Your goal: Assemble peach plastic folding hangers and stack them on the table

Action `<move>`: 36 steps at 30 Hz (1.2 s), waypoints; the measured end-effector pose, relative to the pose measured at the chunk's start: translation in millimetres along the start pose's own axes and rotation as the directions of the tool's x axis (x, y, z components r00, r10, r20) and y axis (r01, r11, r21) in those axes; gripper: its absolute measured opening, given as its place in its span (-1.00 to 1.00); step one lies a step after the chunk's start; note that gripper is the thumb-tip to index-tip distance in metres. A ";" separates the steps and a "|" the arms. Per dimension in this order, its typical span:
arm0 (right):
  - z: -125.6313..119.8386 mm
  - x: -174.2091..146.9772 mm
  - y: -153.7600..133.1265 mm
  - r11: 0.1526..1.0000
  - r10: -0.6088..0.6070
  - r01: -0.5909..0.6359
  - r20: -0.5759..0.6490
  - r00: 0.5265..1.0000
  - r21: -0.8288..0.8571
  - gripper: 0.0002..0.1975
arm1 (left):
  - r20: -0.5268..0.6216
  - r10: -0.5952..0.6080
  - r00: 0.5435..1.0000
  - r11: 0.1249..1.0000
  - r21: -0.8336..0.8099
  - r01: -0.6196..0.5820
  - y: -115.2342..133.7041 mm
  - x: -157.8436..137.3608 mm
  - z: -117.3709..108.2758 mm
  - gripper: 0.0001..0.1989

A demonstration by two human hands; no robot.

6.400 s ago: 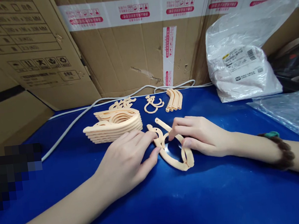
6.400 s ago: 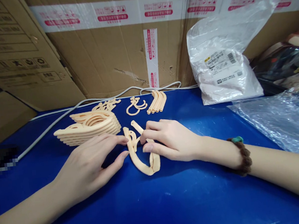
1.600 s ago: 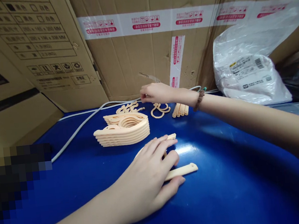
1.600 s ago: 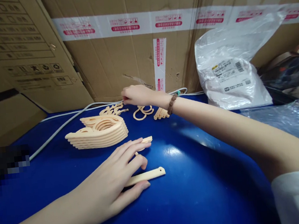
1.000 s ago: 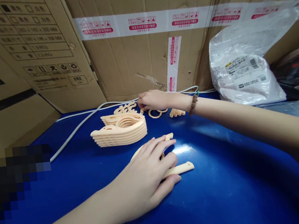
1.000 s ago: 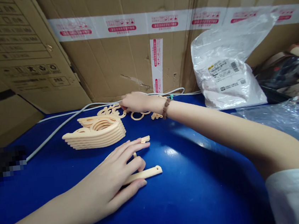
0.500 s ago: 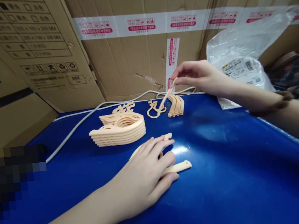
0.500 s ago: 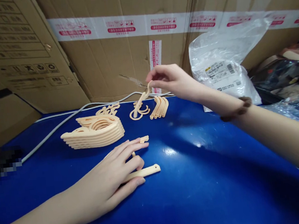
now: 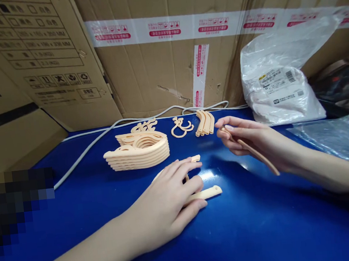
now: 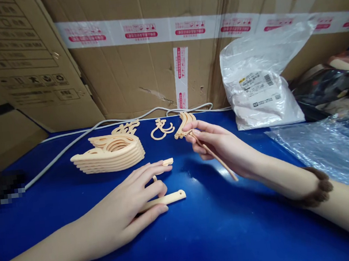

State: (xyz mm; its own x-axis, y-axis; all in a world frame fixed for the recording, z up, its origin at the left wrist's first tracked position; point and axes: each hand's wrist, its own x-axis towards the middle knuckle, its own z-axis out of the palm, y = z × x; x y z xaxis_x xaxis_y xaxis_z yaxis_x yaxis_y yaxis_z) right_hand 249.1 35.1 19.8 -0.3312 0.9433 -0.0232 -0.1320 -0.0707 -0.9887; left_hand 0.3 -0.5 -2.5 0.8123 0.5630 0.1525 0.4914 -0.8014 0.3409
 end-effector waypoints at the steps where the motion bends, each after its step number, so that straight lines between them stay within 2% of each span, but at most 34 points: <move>1: 2.9 -2.8 0.1 0.999 -0.005 0.005 -0.003 1.000 -0.046 -0.85 | -0.003 0.002 1.000 1.000 -0.005 -0.002 -0.1 -0.1 0.0 -0.85; 6: 7.6 -9.2 -1.3 0.931 -0.011 0.019 0.025 1.000 -0.364 -0.66 | -0.017 -0.004 1.000 0.999 -0.032 0.003 0.8 -0.1 -1.4 -0.87; 10: 6.2 -10.1 -0.2 0.853 0.034 0.051 0.152 0.988 -0.519 -0.75 | -0.014 -0.026 1.000 0.999 -0.035 0.025 0.3 1.9 -1.8 -0.86; 12: 5.7 -11.4 1.0 0.813 0.026 0.098 0.203 0.979 -0.574 -0.70 | -0.012 -0.030 0.999 0.999 -0.026 0.029 -0.6 2.6 -0.9 -0.86; 18: 2.6 -12.7 5.3 0.661 -0.143 0.276 0.244 0.959 -0.698 -0.68 | -0.017 -0.025 1.000 1.000 0.000 0.025 -1.3 1.2 1.3 -0.84; 22: 1.5 -13.0 7.0 0.623 -0.051 0.182 0.193 0.980 -0.761 -0.66 | -0.012 -0.045 0.999 0.999 -0.008 0.045 -1.4 2.5 1.5 -0.84; 24: 2.5 -14.9 6.3 0.568 -0.042 0.159 0.165 0.985 -0.807 -0.70 | -0.008 -0.058 0.998 0.998 -0.015 0.057 -1.7 3.1 2.3 -0.83; 26: 4.2 -17.2 5.0 0.486 -0.051 0.169 0.165 0.985 -0.858 -0.75 | -0.009 -0.072 0.997 0.997 -0.026 0.071 -2.0 3.0 3.4 -0.83; 29: 6.7 -19.7 3.7 0.379 -0.036 0.227 0.231 0.972 -0.897 -0.79 | -0.018 -0.087 0.996 0.995 -0.044 0.087 -2.6 2.2 4.7 -0.83; 36: 9.0 -19.8 8.7 0.221 -0.043 0.284 0.282 0.958 -0.933 -0.80 | -0.039 -0.110 0.993 0.992 -0.068 0.107 -3.9 2.8 5.6 -0.85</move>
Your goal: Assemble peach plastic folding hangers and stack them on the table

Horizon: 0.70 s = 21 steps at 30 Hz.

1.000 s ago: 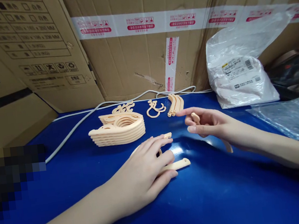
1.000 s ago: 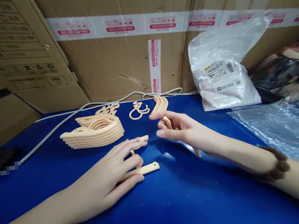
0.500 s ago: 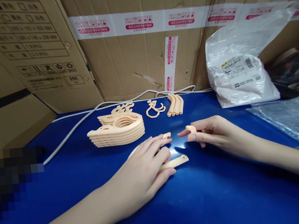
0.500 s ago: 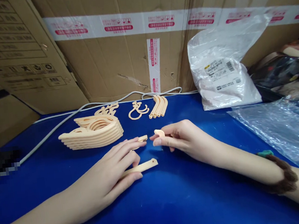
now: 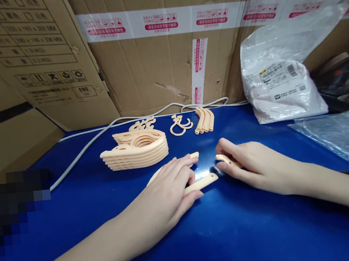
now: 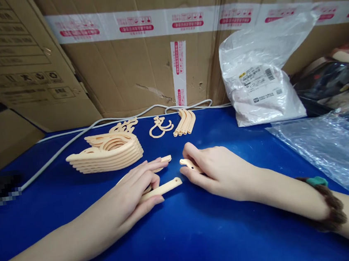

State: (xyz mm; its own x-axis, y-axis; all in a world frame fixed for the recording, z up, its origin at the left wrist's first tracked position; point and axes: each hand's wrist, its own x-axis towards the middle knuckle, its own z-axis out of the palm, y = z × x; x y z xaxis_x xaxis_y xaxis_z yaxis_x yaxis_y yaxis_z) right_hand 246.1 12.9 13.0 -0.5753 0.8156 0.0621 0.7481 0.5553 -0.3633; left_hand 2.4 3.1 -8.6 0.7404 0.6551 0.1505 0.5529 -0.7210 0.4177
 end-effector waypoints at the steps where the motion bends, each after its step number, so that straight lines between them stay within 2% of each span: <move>1: 0.8 0.5 0.3 1.000 -0.008 0.008 -0.004 1.000 -0.018 -0.77 | -0.007 0.000 1.000 1.000 -0.004 0.000 0.0 0.2 0.2 -0.86; 7: 2.2 3.9 5.6 0.993 -0.116 0.116 0.002 0.993 -0.031 -0.64 | -0.042 0.019 0.999 1.000 -0.004 -0.019 0.3 0.6 0.8 -0.89; 13: 3.9 1.5 5.3 0.999 0.049 -0.049 0.016 0.999 0.013 -0.66 | -0.035 0.031 0.999 0.999 0.010 -0.031 1.2 2.1 0.4 -0.89; 17: 3.7 -1.6 -1.1 0.998 0.057 -0.057 0.010 0.998 -0.006 -0.75 | -0.041 0.039 0.998 0.999 0.015 -0.038 1.9 3.7 0.3 -0.89; 21: 3.1 -2.1 -3.1 0.999 0.023 -0.021 0.060 0.998 -0.037 -0.70 | -0.049 0.051 0.998 0.999 0.008 -0.050 1.3 3.7 0.6 -0.89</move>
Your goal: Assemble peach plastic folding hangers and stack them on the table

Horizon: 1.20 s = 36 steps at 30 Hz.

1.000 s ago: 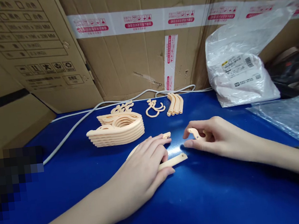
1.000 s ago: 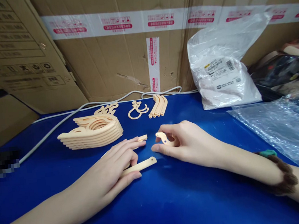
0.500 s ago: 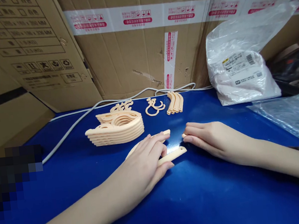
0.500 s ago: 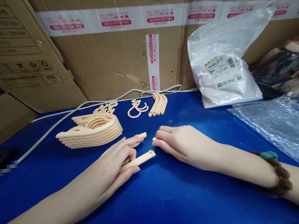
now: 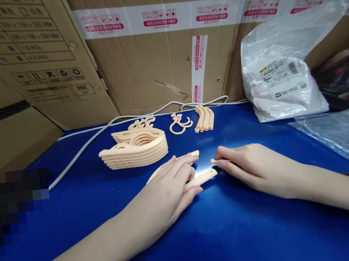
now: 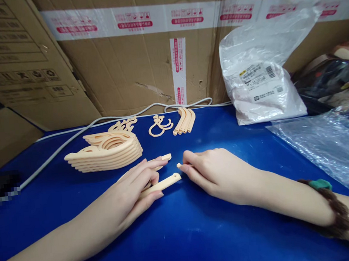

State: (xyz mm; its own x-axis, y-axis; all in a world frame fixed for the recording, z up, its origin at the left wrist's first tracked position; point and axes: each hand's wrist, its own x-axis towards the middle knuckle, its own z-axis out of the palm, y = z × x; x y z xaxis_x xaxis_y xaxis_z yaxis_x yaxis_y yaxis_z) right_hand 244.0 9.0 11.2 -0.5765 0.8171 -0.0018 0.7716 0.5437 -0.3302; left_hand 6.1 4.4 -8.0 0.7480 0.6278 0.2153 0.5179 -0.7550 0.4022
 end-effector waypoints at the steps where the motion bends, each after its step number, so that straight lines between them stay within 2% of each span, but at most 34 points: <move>1: 0.0 0.3 0.1 1.000 -0.008 0.008 0.007 1.000 -0.001 -0.67 | -0.007 0.000 1.000 1.000 -0.003 0.000 -0.2 -0.2 0.2 -0.90; 7: -0.1 -0.3 -0.8 0.996 -0.029 0.026 0.032 0.999 0.089 -0.63 | -0.008 -0.010 1.000 1.000 -0.020 0.010 0.1 -1.2 -0.1 -0.91; 17: -0.5 -4.4 -5.1 0.990 -0.025 0.015 0.070 0.997 0.139 -0.62 | -0.029 -0.028 0.999 0.999 -0.021 0.028 -3.3 -2.7 2.1 -0.89; 21: 1.1 -4.3 -6.1 0.978 -0.056 0.041 0.067 0.996 0.207 -0.64 | -0.046 -0.006 0.999 1.000 0.005 0.006 -4.1 -3.0 3.9 -0.87; 24: 3.3 -3.6 -5.1 0.971 -0.063 0.046 0.064 0.996 0.233 -0.65 | -0.014 0.021 1.000 0.998 0.060 -0.020 -3.4 -1.7 3.0 -0.79; 29: 5.6 -4.2 -4.3 0.954 -0.093 0.090 -0.002 0.996 0.285 -0.67 | 0.000 0.040 0.999 0.995 0.092 -0.039 -4.2 -2.1 1.5 -0.73; 36: 7.9 -8.2 -5.2 0.967 -0.153 0.167 -0.088 0.984 0.190 -0.70 | -0.002 0.064 0.998 0.994 0.094 -0.063 -6.6 -4.4 2.5 -0.75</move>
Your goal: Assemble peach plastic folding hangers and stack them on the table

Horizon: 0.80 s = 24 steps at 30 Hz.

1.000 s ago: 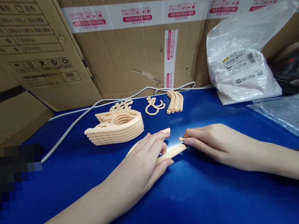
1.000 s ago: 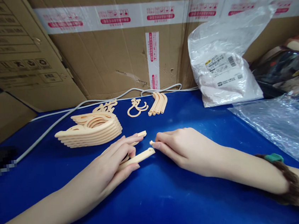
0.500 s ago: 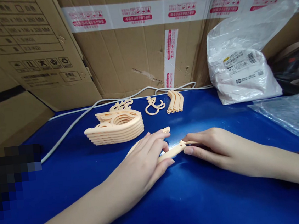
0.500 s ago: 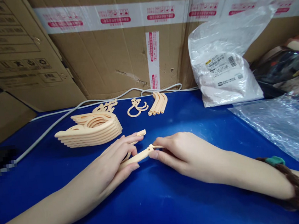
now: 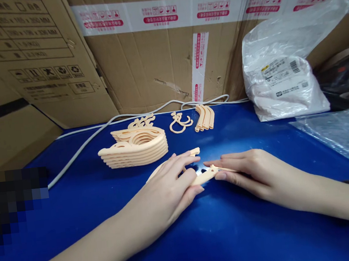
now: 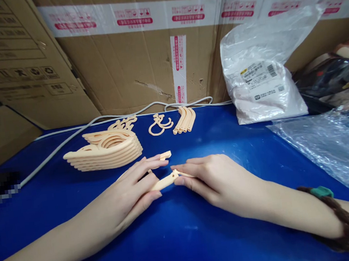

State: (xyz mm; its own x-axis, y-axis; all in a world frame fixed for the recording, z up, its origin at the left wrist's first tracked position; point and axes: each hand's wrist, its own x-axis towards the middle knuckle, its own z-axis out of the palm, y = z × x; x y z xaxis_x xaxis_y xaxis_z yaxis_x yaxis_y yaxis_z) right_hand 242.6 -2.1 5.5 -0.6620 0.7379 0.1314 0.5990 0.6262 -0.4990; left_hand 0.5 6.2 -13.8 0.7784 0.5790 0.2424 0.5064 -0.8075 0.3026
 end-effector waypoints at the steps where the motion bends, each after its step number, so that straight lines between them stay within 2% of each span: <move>1: 0.2 -0.5 -0.1 1.000 -0.008 0.008 -0.005 1.000 -0.019 -0.69 | 0.001 0.002 1.000 1.000 0.002 -0.002 0.0 0.2 0.1 -0.75; 8: 1.2 -3.0 0.0 0.984 -0.046 0.037 -0.046 0.998 -0.176 -0.64 | 0.011 0.012 1.000 1.000 0.010 -0.013 0.6 1.1 -0.4 -0.76; 18: 2.4 -5.3 0.4 0.964 -0.087 0.071 -0.053 0.995 -0.256 -0.61 | 0.013 0.010 1.000 1.000 0.004 -0.010 0.4 0.8 0.4 -0.76; 24: 4.5 -5.4 1.6 0.918 -0.162 0.116 -0.090 0.983 -0.380 -0.59 | 0.014 0.012 1.000 1.000 -0.002 -0.012 0.6 1.0 -0.6 -0.76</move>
State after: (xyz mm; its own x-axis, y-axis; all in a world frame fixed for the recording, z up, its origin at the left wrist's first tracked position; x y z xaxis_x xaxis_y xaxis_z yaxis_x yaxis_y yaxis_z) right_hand 245.1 -6.1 0.1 -0.7068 0.6467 0.2869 0.6441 0.7559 -0.1171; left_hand 1.3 6.3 -12.8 0.7899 0.5674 0.2328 0.4961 -0.8143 0.3012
